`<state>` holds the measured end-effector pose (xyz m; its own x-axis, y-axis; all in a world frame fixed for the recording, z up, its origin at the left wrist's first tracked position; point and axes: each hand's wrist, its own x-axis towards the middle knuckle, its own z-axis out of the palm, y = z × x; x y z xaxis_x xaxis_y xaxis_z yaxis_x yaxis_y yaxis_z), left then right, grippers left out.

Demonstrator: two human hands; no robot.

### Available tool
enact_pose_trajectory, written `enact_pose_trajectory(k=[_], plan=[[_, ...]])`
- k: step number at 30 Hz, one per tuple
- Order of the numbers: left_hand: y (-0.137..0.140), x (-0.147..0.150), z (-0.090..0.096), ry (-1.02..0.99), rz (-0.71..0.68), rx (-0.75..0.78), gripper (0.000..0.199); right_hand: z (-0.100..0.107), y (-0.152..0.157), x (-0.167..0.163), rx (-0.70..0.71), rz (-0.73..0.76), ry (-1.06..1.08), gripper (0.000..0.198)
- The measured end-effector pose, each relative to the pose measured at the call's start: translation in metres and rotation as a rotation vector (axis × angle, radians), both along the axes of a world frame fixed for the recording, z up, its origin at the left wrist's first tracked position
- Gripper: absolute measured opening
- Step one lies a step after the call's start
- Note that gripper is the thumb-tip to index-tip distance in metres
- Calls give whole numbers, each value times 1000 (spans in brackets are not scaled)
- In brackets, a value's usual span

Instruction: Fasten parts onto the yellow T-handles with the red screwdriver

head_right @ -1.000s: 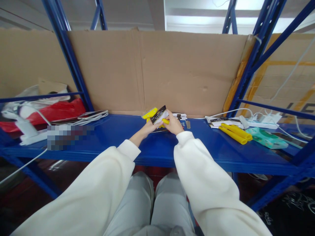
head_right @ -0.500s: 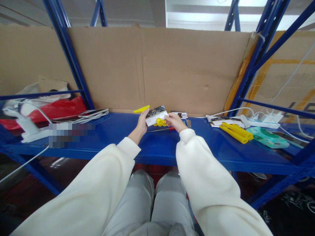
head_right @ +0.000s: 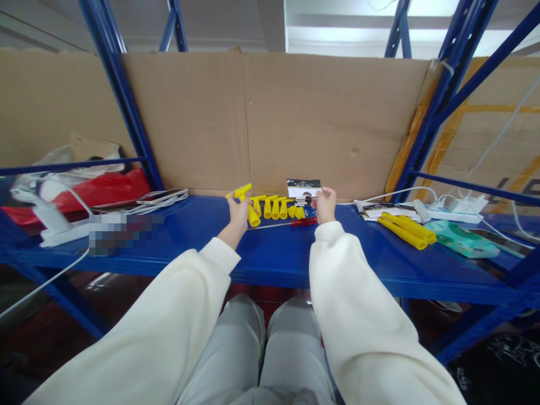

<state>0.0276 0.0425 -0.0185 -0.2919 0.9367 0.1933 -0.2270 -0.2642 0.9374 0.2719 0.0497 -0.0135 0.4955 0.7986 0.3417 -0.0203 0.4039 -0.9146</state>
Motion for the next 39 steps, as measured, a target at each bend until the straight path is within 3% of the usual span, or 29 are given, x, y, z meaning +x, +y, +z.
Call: enact_pose_trajectory(k=[3,9,15,20,23,27,31,36,39], plan=[[-14,9,6,-83,-15,-85,66,-4,2,9,-47,-104,28,15],[-28,15,15,-86,-77,-84,57,1,1,18,-209,-57,78,19],[-34,16,20,-69,-110,-147,68,13,28,23,-206,-58,33,15],[-34,18,17,-85,-115,-145,68,9,45,27,-295,97,-131,19],[-33,19,16,-85,-129,-150,67,5,45,27,-398,190,-187,11],[-32,18,16,-70,-161,-132,56,4,39,24,-402,151,-227,5],[-29,17,17,-73,-200,-163,39,9,24,24,-293,43,-530,10],[-28,14,17,-83,-182,-195,21,11,-8,26,-260,415,-1004,22],[-25,10,15,-64,-185,-212,17,4,-18,23,-251,458,-1179,28]])
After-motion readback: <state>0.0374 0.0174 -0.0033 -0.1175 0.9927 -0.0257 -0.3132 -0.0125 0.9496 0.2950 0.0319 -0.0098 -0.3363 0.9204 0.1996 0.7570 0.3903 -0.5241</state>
